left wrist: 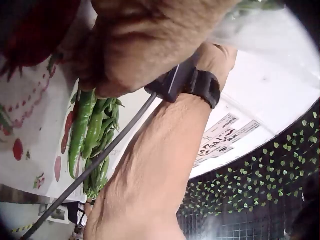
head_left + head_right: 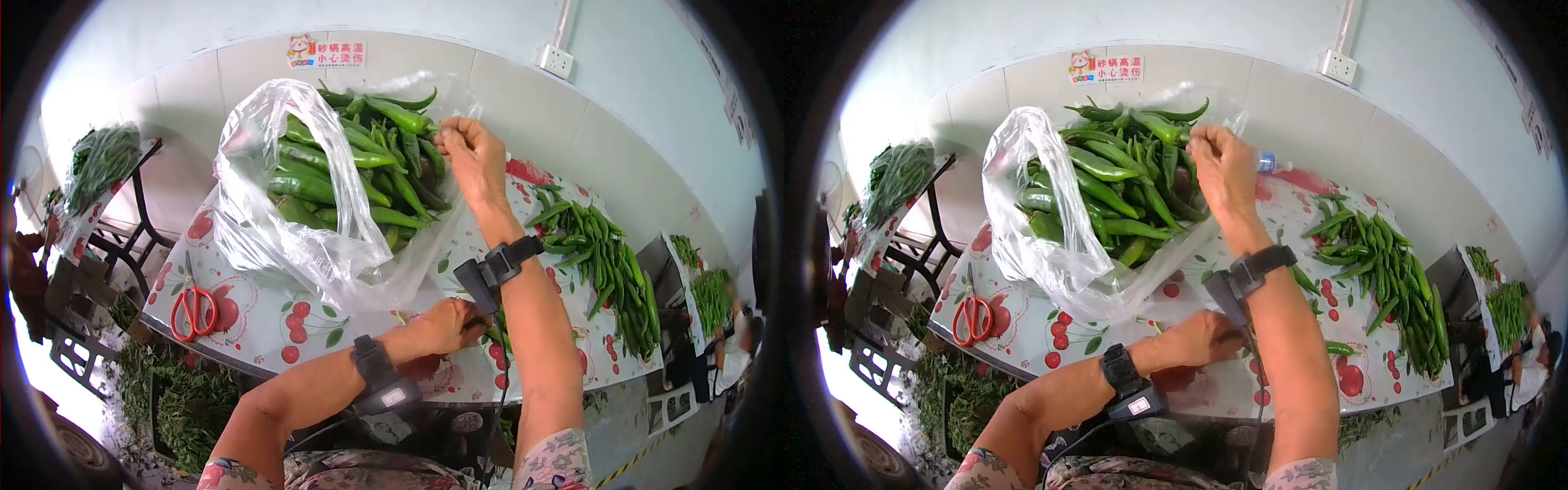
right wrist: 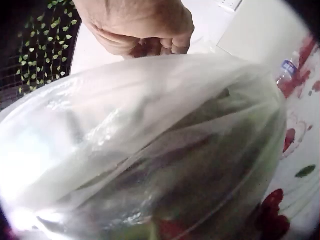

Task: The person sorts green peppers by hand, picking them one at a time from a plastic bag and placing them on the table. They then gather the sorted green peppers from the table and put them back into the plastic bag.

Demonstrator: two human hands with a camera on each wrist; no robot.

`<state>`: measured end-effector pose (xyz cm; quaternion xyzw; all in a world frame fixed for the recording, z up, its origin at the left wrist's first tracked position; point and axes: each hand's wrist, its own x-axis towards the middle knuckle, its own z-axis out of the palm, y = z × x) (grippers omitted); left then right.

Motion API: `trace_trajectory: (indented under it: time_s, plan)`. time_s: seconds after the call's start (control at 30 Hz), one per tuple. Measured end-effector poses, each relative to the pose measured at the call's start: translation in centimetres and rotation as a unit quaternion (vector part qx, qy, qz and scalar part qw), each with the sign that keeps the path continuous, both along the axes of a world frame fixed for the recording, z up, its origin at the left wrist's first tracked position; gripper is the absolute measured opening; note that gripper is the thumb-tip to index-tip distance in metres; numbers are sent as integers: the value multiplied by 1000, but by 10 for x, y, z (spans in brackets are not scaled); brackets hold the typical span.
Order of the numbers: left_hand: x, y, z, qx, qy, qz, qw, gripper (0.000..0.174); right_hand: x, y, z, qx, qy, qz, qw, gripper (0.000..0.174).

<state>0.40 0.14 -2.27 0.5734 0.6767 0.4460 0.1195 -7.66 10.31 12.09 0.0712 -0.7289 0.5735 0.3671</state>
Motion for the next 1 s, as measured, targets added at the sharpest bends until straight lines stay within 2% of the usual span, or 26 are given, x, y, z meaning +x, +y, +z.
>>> trace_trajectory:
  time_s: [0.07, 0.17, 0.2, 0.27, 0.3, 0.37, 0.4, 0.5, 0.63, 0.73, 0.83, 0.93, 1.0]
  plan:
    - [2, -3, 13, -3, -43, -6, 999, 23, 12, -3, 18, 36, 26, -50, 998, 15]
    - [-1, -3, 8, 21, -15, -16, 1000, 25, 19, -4, 27, 75, 117, -65, 988, 15]
    - [0, -5, 11, 4, -36, -8, 999, 25, 22, -10, 30, 75, 111, -61, 989, 15]
    - [3, -6, 18, -36, -75, -4, 997, 25, 17, -20, 25, 171, 42, -77, 981, 17]
    - [3, -3, 11, -21, -61, 2, 998, 25, 14, -23, 23, 217, 7, -86, 972, 19]
    - [-2, 3, -5, 15, -33, 15, 999, 24, -3, -22, 10, 213, 4, -43, 976, 24]
    - [2, -2, 9, -9, -54, 29, 998, 18, -10, -18, 5, 213, 0, -20, 977, 27]
    - [2, -7, 20, -1, -48, -4, 999, 23, -6, 0, -4, 183, 6, 17, 983, 31]
    - [0, -1, 14, -27, -23, 19, 999, 22, 41, 48, 12, 138, -141, 21, 980, 38]
    - [0, -2, 14, -7, -57, 2, 998, 20, 86, 82, 14, 101, -194, 22, 976, 35]
    - [0, -2, 14, 1, -47, 2, 999, 18, 126, 109, 3, 146, -300, -4, 943, 32]
    - [0, -2, 15, -9, -58, -1, 998, 17, 169, 114, -10, 231, -394, -13, 890, 35]
    - [1, -2, 13, -5, -51, 6, 999, 17, 189, 123, -33, 239, -416, -16, 877, 35]
